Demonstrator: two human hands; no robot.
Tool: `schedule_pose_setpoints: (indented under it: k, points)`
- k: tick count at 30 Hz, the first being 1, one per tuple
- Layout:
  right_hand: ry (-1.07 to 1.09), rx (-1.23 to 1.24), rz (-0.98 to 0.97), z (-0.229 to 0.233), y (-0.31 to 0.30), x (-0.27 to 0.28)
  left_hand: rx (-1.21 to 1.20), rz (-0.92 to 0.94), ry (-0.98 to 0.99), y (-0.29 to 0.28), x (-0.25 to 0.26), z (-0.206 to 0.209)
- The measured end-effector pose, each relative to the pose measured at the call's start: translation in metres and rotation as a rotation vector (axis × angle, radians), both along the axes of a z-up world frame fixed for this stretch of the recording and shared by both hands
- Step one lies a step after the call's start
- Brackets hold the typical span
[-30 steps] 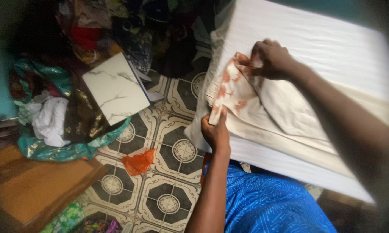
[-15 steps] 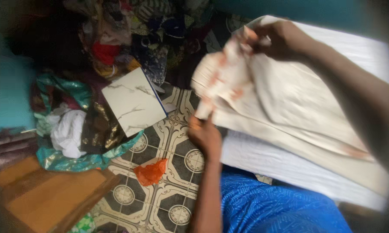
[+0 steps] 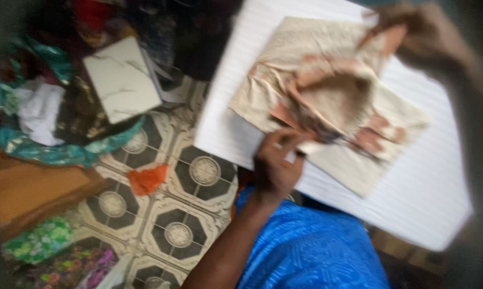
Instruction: The person folds a shirt on a white board by smoothing the fabric, folding in the sleeves and sides, and doubling it over. The person then places the folded shirt into a cabinet and picks up another shirt from a laundry basket.
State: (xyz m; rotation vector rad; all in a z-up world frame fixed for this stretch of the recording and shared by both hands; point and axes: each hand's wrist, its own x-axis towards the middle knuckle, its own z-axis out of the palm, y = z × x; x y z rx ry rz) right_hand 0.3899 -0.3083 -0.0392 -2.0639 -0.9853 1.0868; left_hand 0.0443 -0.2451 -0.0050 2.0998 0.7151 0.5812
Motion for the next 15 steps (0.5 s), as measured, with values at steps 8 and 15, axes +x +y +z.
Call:
schedule_pose_setpoints:
  k: [8,15]
  points:
    - [0.485,-0.129,-0.524,-0.08,-0.203,-0.001,0.048,-0.387,0.123,-0.171,0.042,-0.086]
    - [0.828,0.107,-0.895,-0.102,-0.233,-0.019,-0.107,-0.196,0.235,-0.216,0.013,-0.167]
